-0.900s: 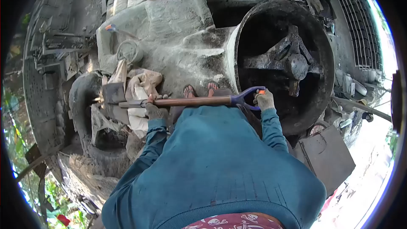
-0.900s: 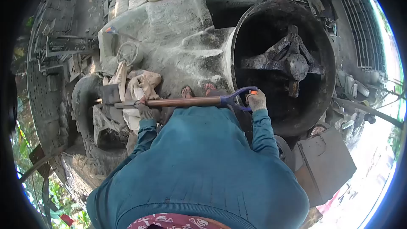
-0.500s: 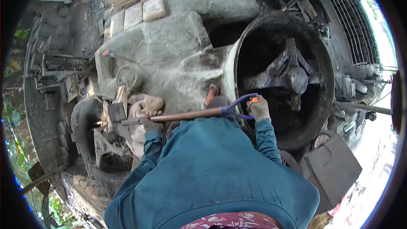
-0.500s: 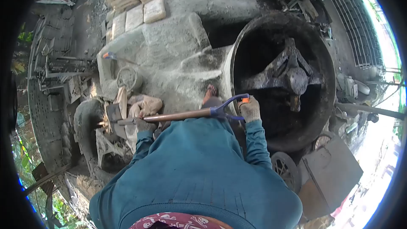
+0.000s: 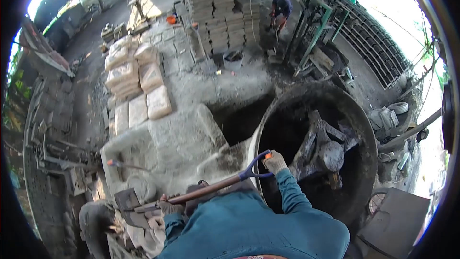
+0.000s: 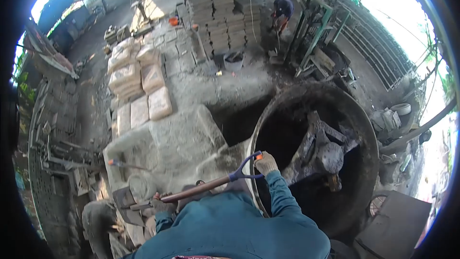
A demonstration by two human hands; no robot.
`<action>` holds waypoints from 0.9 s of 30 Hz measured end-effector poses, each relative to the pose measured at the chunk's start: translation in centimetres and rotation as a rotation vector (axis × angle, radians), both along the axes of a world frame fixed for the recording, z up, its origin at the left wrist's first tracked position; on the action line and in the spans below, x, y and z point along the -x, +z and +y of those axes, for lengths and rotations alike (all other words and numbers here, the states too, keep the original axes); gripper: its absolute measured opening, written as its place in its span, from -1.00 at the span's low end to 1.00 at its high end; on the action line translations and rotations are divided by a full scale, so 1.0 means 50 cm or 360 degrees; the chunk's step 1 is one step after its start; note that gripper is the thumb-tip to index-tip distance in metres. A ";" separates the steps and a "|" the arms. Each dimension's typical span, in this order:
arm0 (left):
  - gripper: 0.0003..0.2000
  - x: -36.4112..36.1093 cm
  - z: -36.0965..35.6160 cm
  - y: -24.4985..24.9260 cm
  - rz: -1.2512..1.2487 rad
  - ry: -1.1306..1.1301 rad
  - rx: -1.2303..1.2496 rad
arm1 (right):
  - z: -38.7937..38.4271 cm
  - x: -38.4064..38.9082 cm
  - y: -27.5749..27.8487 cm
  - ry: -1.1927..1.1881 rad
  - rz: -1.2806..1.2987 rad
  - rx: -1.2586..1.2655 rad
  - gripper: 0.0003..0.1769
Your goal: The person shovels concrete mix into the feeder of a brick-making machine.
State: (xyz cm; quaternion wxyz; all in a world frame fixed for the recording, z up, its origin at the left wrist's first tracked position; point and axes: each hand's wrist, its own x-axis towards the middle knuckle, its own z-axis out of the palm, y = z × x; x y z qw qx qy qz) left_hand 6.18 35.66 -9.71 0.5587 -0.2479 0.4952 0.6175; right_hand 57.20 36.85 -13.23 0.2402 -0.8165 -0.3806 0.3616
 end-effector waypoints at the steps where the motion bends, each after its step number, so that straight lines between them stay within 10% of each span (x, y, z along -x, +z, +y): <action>1: -0.70 -0.017 0.040 0.004 -0.0016 -0.0006 0.0009 | 0.034 -0.009 -0.025 -0.0029 0.0007 0.0005 -0.68; 7: -0.75 0.011 0.296 -0.221 -0.0166 -0.0050 0.0006 | 0.244 0.021 -0.152 -0.0058 -0.0291 0.0114 -0.66; 11: -0.73 0.097 0.531 -0.469 -0.0171 -0.0532 0.0176 | 0.409 0.031 -0.452 -0.0261 -0.0159 0.0148 -0.62; 14: -0.70 0.055 0.701 -0.381 -0.0070 -0.0240 0.0104 | 0.564 0.104 -0.279 -0.0170 -0.0391 0.0350 -0.58; 18: -0.71 0.080 0.911 -0.368 -0.0038 -0.0303 -0.0036 | 0.774 0.092 -0.390 -0.0167 -0.0223 0.0093 -0.58; 27: -0.73 0.252 1.414 -0.710 0.0092 -0.0245 -0.0096 | 1.329 0.254 -0.731 -0.0075 -0.0144 0.0060 -0.57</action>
